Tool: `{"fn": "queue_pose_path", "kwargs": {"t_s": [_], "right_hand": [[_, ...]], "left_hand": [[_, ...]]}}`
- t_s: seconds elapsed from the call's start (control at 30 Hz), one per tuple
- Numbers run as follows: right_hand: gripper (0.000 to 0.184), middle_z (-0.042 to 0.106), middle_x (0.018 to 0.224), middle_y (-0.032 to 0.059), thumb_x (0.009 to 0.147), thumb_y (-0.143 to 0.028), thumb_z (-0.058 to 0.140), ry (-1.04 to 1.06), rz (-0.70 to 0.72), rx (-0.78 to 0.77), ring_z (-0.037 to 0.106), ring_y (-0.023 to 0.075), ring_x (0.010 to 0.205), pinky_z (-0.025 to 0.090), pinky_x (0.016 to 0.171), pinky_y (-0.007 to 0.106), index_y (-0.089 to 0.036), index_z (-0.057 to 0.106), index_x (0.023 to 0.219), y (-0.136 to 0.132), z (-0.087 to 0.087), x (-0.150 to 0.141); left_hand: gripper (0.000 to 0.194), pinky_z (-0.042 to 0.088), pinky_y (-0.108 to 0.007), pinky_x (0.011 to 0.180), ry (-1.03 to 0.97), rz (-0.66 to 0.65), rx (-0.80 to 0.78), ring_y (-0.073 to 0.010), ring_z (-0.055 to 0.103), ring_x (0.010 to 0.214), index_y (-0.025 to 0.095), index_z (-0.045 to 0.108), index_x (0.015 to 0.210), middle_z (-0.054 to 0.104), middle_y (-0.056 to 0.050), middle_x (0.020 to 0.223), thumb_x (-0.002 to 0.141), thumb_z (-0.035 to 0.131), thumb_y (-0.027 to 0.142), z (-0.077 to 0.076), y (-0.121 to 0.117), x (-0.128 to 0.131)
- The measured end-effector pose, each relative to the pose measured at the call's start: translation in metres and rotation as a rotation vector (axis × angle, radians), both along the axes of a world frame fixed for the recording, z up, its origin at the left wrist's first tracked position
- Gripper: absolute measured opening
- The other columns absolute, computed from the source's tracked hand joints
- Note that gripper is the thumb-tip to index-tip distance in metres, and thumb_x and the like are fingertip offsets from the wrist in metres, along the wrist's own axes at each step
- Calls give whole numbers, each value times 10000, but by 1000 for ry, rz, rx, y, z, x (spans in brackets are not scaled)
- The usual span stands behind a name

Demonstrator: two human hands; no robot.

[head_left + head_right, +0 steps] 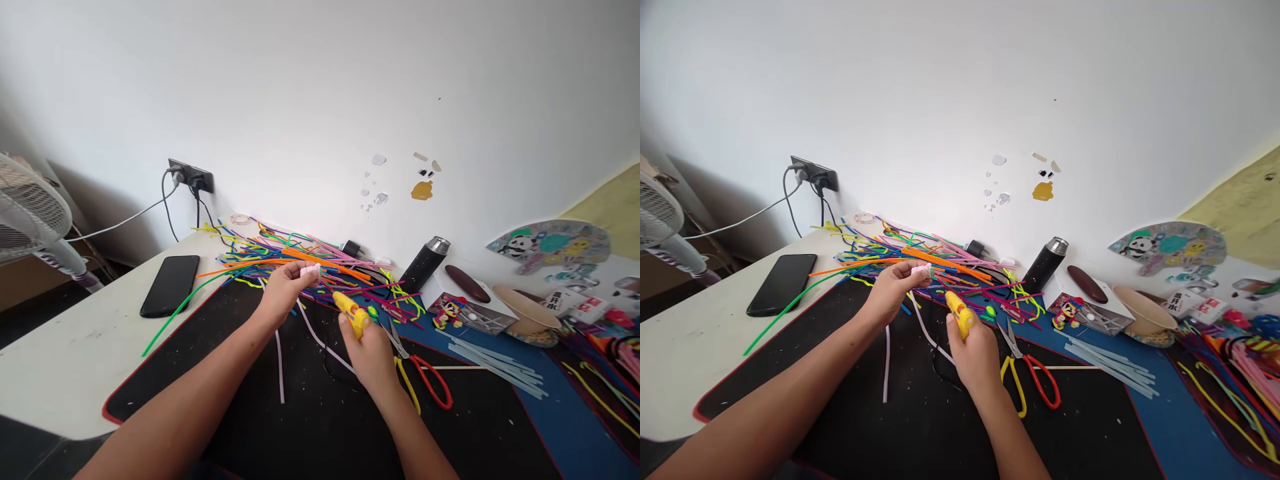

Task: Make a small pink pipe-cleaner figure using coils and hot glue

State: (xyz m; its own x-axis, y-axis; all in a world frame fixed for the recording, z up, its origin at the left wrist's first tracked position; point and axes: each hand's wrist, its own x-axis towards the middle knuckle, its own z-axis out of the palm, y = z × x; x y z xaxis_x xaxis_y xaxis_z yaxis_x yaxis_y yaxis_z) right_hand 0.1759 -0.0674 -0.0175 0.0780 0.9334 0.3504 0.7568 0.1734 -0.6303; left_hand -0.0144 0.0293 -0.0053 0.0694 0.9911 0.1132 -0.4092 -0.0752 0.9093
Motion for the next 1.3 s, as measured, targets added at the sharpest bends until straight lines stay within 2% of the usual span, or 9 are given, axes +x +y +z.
{"fn": "queue_pose_path", "kwargs": {"t_s": [0.07,0.2,0.37,0.57,0.7,0.77,0.87,1.0,1.3], "right_hand": [[309,772,819,86,1022,-458,538,-216,-10,-74,741,277,752,451,620,311,-214,723,1063,-7,4,-1],[267,772,845,81,1024,-450,573,-441,-52,-212,744,272,772,378,614,295,-217,695,979,-16,12,-2],[258,773,946,75,995,-479,636,-504,-55,-260,752,274,854,370,644,288,-223,668,990,-16,18,-5],[309,744,1048,71,895,-496,758,-470,56,-340,721,312,1021,472,780,328,-248,716,1075,-17,15,-12],[282,730,1009,54,910,-434,736,-323,188,-275,704,247,903,515,833,348,-261,745,1133,-20,14,-8],[203,725,899,45,951,-380,664,-187,172,-201,680,215,783,527,822,351,-241,765,1060,-16,16,-3],[256,749,921,70,968,-417,622,79,103,-93,679,216,774,534,731,331,-212,768,1011,-6,21,2],[342,657,759,19,928,-477,672,310,72,-4,601,185,657,508,618,298,-191,752,1097,10,24,5],[381,555,779,-36,896,-309,723,398,221,69,538,139,660,461,601,252,-234,669,1266,19,20,-3]], "left_hand": [[408,583,-324,813,-5,-24,-6,-179,698,754,153,790,890,767,-47,824,659,928,459,3,-2,1],[425,585,-328,791,-21,-62,-21,-184,701,735,149,795,874,779,-61,837,617,945,453,6,-5,3],[417,581,-316,770,-37,-100,-45,-178,704,711,148,793,870,779,-57,812,611,942,438,7,-7,4],[371,573,-286,737,-58,-152,-77,-159,695,679,156,790,844,769,-37,772,614,943,404,12,-10,2],[362,576,-282,734,-58,-172,-73,-155,687,668,159,787,843,762,-32,758,627,942,405,13,-11,2],[369,578,-285,734,-57,-194,-58,-160,687,680,160,790,860,764,-35,774,633,942,407,13,-12,3],[389,579,-286,734,-46,-231,-49,-162,684,697,159,794,878,764,-38,800,618,955,401,13,-14,5],[381,570,-277,719,-24,-268,-65,-143,661,677,161,792,876,739,-21,775,629,955,399,14,-18,7],[332,516,-276,697,60,-328,-96,-143,621,678,163,789,831,715,-22,768,626,948,371,11,-22,11]]}}
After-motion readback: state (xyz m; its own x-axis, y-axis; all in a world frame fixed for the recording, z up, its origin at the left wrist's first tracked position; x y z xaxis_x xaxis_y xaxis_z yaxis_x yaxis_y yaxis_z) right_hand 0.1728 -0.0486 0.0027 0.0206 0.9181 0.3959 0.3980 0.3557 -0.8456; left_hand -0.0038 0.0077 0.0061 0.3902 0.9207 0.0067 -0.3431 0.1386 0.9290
